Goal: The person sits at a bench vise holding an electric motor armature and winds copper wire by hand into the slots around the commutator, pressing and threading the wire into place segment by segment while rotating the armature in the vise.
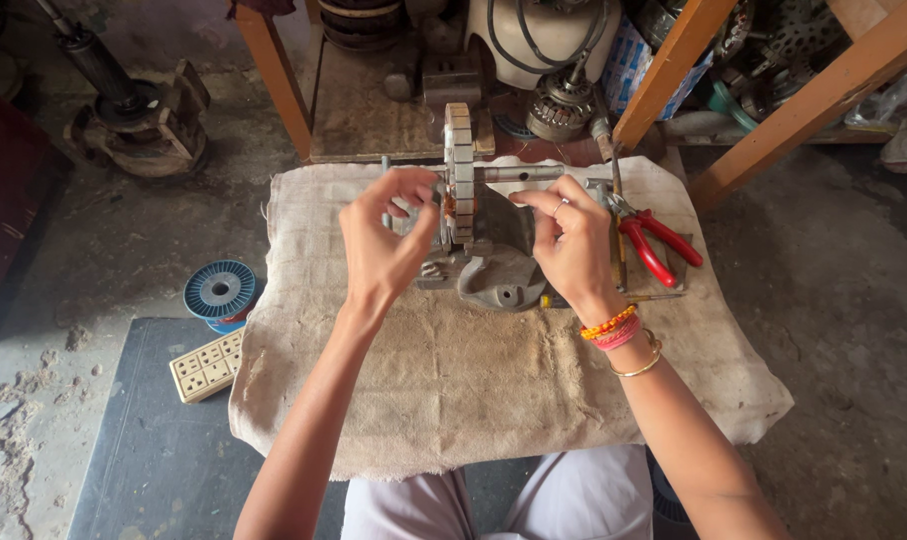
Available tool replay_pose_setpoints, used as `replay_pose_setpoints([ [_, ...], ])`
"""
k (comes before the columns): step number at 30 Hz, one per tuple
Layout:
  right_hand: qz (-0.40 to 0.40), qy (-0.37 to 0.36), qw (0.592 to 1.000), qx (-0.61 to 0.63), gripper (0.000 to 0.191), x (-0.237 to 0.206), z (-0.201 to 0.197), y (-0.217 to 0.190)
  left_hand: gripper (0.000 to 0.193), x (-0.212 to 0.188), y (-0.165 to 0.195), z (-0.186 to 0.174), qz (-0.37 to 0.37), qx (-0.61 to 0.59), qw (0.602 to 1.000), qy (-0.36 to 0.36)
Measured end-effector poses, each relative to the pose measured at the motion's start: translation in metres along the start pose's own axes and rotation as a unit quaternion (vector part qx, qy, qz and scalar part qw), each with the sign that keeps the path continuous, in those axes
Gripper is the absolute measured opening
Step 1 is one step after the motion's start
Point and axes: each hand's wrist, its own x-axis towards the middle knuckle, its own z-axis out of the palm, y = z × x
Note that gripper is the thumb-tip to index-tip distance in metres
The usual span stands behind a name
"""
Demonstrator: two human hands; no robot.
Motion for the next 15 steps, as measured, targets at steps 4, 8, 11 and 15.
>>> replay_pose_setpoints([
  [4,0.022,-0.011,0.999,0.021,0.040,-0.008,0.004,0.004,0.056,0.003,0.010,-0.013,0.189,0.027,0.982,0.009],
  [8,0.031,-0.008,0.999,0.035,0.039,-0.014,0.013,0.008,0.089,0.040,0.026,-0.015,0.307,0.094,0.942,-0.098],
  [11,0.030,0.009,0.998,0.048,0.039,-0.020,0.020,0.010,0.094,0.042,0.034,-0.004,0.302,0.085,0.937,-0.150],
  [15,0.073,0.021,0.994,0.076,0.038,-0.025,0.022,0.012,0.081,0.034,0.032,0.006,0.266,0.032,0.952,-0.147],
])
